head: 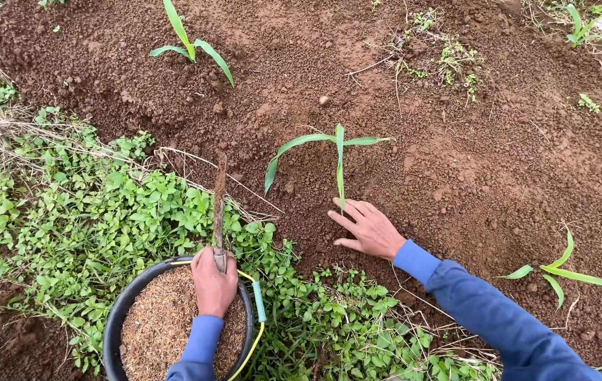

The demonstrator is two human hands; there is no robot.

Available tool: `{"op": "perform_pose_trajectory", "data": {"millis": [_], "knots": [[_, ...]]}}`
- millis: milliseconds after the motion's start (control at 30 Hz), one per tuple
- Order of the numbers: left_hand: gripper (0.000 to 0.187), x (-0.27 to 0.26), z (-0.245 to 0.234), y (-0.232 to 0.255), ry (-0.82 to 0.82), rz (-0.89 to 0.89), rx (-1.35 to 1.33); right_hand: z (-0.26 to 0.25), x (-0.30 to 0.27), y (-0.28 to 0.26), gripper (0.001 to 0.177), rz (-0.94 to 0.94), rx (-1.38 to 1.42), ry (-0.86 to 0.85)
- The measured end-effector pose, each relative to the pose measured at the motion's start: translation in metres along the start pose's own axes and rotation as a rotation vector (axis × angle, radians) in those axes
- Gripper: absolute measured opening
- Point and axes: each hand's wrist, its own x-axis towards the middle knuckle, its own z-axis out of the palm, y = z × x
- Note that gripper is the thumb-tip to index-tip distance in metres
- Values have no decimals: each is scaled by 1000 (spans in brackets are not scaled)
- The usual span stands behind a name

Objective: The person plants small seedlings into the soil using a stick to make holes and a bucket of seeds. They place seeds into the holes, cover them with soil, and pat the ground down around the plants.

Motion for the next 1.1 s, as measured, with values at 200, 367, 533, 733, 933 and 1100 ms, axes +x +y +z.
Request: {"op": "perform_pose_trajectory", "data": {"millis": [200, 367, 533, 733, 933, 1100], "knots": [[12, 3, 20, -26, 248, 251, 53, -14, 11, -18, 67, 18, -44, -250], [10, 1, 15, -21, 235, 262, 48, 25, -28, -10, 45, -65, -48, -248], [12, -2, 14, -22, 242, 284, 38, 54, -43, 1, 39, -43, -21, -307], [12, 4, 19, -24, 229, 246, 32, -44, 26, 13, 17, 1020, 753, 172], [14, -1, 19, -25, 234, 244, 41, -43, 76, 84, 40, 1335, 1503, 633], [14, 2, 12, -14, 227, 232, 32, -58, 91, 73, 52, 1072, 1758, 655]]}}
